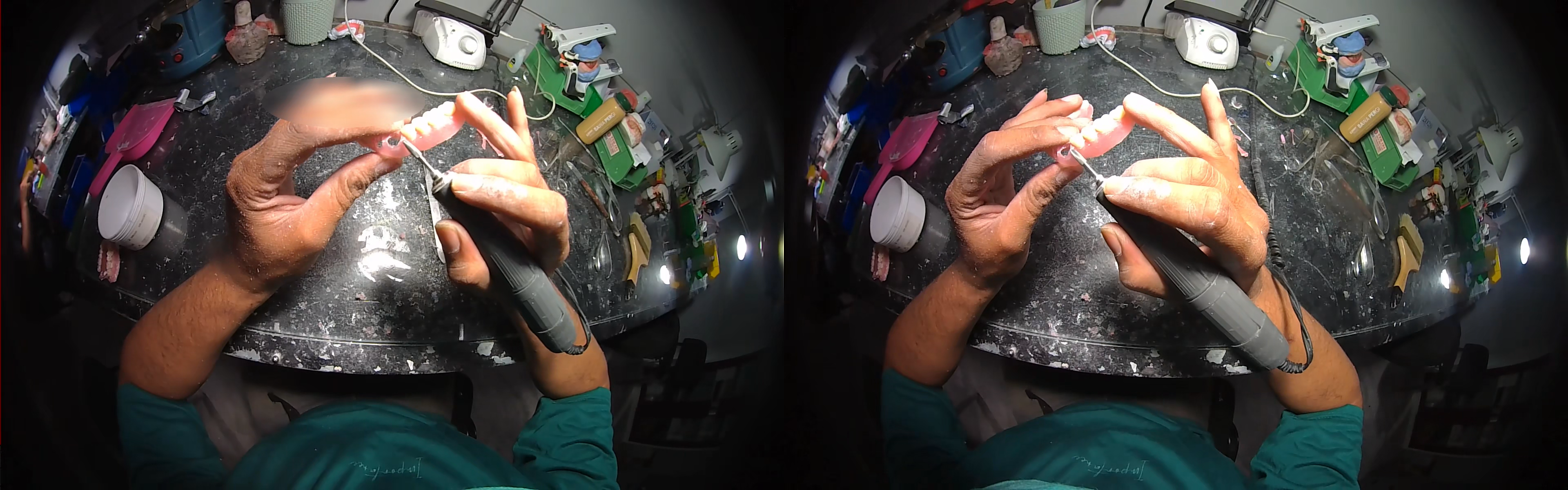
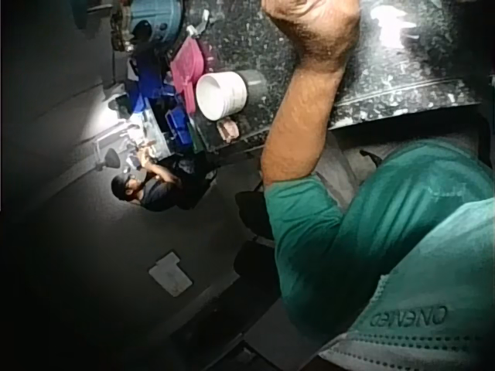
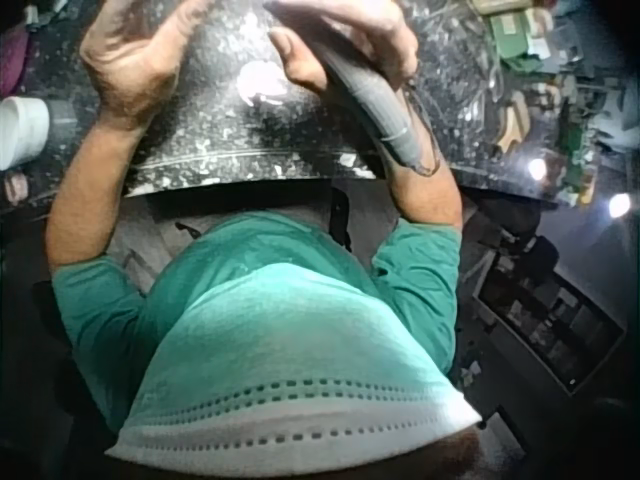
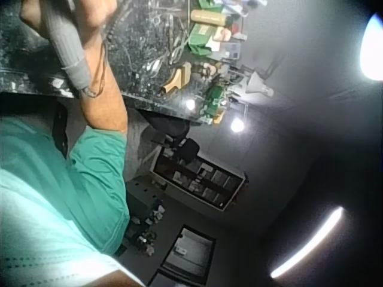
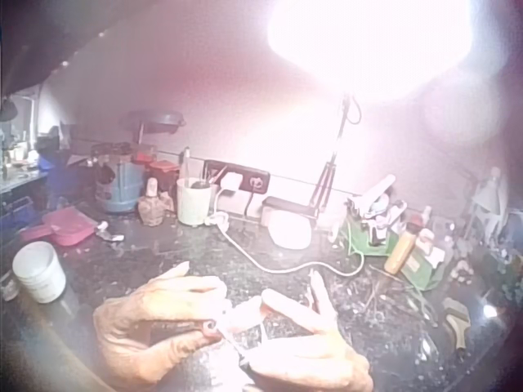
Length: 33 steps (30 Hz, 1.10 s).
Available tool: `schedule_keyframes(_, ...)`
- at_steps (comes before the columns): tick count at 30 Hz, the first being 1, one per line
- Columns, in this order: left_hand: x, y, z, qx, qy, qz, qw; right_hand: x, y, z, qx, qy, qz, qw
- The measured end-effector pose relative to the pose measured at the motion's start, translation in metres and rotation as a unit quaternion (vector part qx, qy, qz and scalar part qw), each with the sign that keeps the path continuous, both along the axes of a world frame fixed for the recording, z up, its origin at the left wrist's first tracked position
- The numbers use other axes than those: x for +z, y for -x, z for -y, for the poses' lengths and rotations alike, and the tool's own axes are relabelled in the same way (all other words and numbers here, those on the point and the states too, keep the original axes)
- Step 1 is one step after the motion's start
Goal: The person sands the inner and outer surfaces of a pink dental prosthetic using a rotary tool.
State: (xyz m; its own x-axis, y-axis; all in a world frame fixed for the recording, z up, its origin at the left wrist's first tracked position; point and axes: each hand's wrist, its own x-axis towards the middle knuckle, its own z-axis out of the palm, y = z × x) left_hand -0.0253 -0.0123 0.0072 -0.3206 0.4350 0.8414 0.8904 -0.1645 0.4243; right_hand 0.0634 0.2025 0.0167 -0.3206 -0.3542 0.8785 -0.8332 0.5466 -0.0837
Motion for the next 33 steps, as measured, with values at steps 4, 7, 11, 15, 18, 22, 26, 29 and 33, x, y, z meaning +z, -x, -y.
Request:
schedule_keyframes(4,0.0021,-0.0009,-0.0004,0.004,0.002,-0.003,1.0,0.0014,-0.0009,0.0008,-0.007,0.003,-0.005,1.0)
schedule_keyframes(7,0.0018,-0.001,-0.0001,0.004,0.002,-0.002,1.0,0.0018,-0.0005,0.0006,-0.004,-0.004,-0.009,1.0)
schedule_keyframes(11,0.0023,-0.0008,0.0004,0.009,0.008,-0.012,1.0,-0.0001,0.0006,0.0013,-0.011,0.004,-0.014,1.0)
schedule_keyframes(15,0.0021,0.0,0.0015,0.01,0.009,-0.018,1.0,0.0,0.0013,0.0026,-0.013,-0.004,-0.018,1.0)
schedule_keyframes(18,0.0024,0.0001,-0.0001,0.007,0.007,-0.019,1.0,0.0011,0.0008,0.0019,-0.015,-0.004,-0.023,1.0)
schedule_keyframes(22,0.0022,0.0002,0.0003,0.009,0.006,-0.02,1.0,-0.0009,0.0016,0.0022,-0.015,0.002,-0.025,1.0)
schedule_keyframes(26,0.0019,-0.0001,0.0004,0.011,0.009,-0.019,1.0,-0.0011,0.001,0.0017,-0.013,0.002,-0.019,1.0)
schedule_keyframes(29,0.0017,-0.0003,0.0008,0.011,0.008,-0.016,1.0,0.0,0.0002,0.0018,-0.013,0.0,-0.015,1.0)
schedule_keyframes(33,0.0017,-0.0011,-0.0014,0.004,-0.001,-0.002,1.0,0.0018,-0.0008,0.0007,-0.013,-0.006,-0.011,1.0)
